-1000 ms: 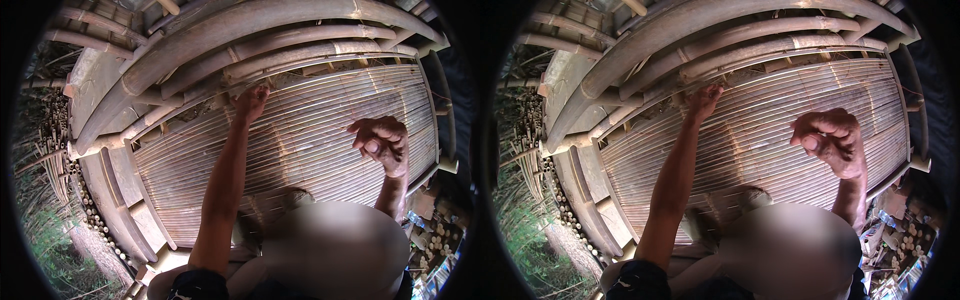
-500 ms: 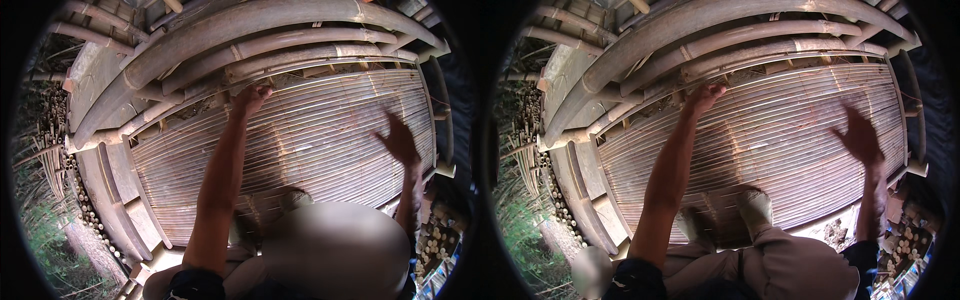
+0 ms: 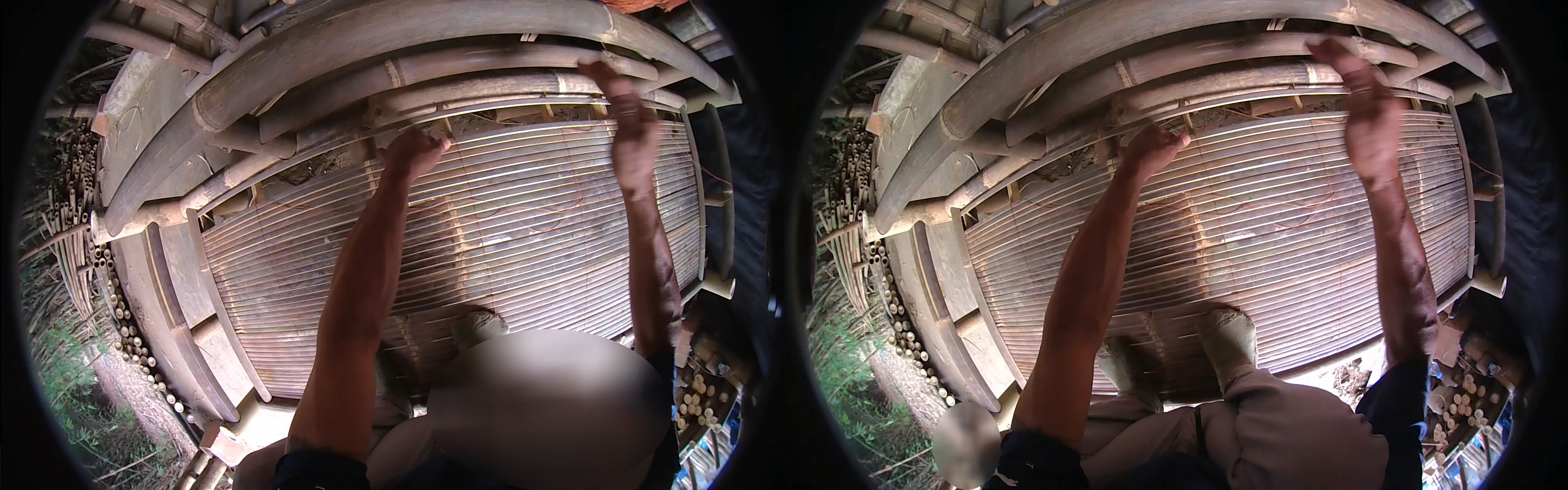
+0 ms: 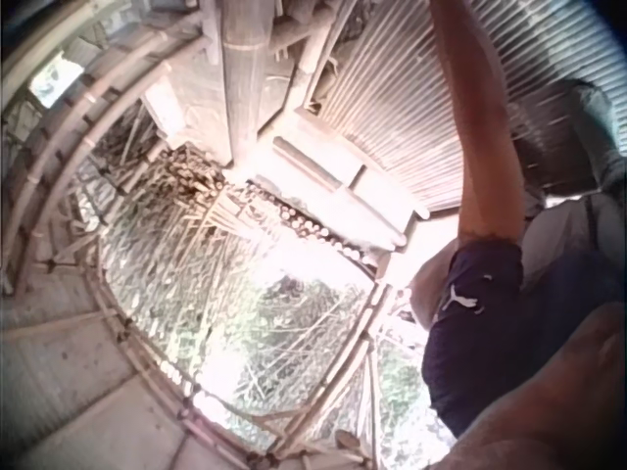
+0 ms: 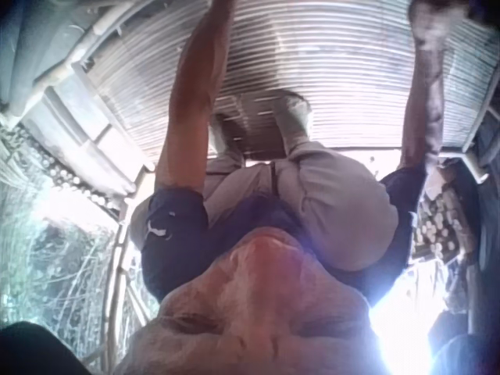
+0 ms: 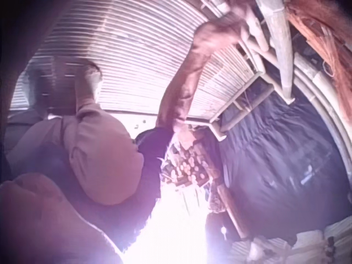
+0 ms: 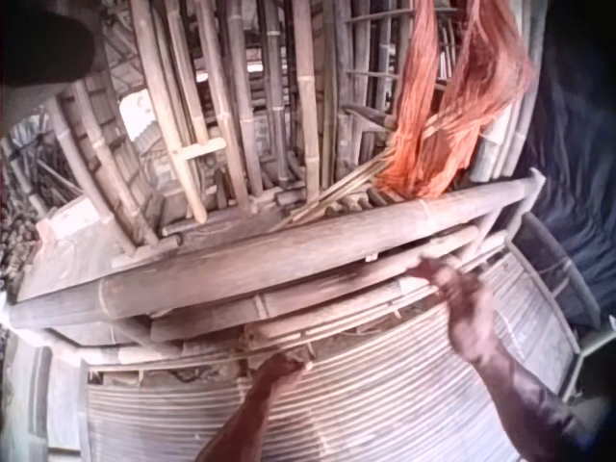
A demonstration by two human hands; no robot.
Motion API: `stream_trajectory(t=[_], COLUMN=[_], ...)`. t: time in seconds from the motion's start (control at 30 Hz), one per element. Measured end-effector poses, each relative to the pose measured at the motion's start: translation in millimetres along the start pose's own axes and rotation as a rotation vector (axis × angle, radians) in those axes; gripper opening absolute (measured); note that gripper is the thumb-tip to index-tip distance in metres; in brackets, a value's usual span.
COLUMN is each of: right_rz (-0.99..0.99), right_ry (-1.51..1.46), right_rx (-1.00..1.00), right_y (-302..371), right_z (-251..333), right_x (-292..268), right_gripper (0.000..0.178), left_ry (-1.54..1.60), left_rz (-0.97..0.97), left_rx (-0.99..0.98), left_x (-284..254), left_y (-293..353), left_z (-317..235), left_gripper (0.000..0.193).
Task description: The person sits on the ground and weaves thin bamboo strips into a large, circular bamboo frame. They use their hands to interlace the strips through the existing structure, securing them in place.
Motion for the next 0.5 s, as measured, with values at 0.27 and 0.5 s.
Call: stream_trajectory(t=[0.27, 0.5], right_rz=[0.779, 0.702], right_ry=[0.896, 1.065], right_rx=[0.267, 0.476], right_y=[118.5, 74.1], right_z=[18.0, -42.0], right_x=[118.9, 40.4], right_gripper=[0.028, 0.041], left_ry=[-0.140, -0.154], left_rz=[-0.057, -0.096], left_rx=[-0.009, 0.035], left_x=[-2.1, 1.9], left_y=[10.0, 6.6], left_z=[0.9, 15.6], left_gripper=[0.054, 0.060])
Point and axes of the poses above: each hand's wrist, its own y-axis away from the middle knuckle, its own x-axis out of the palm, z = x × y, the point moved 7 cm from there along -y, towards the middle knuckle, and after that the axes turned 15 degrees about x, right-handed, at the moved point
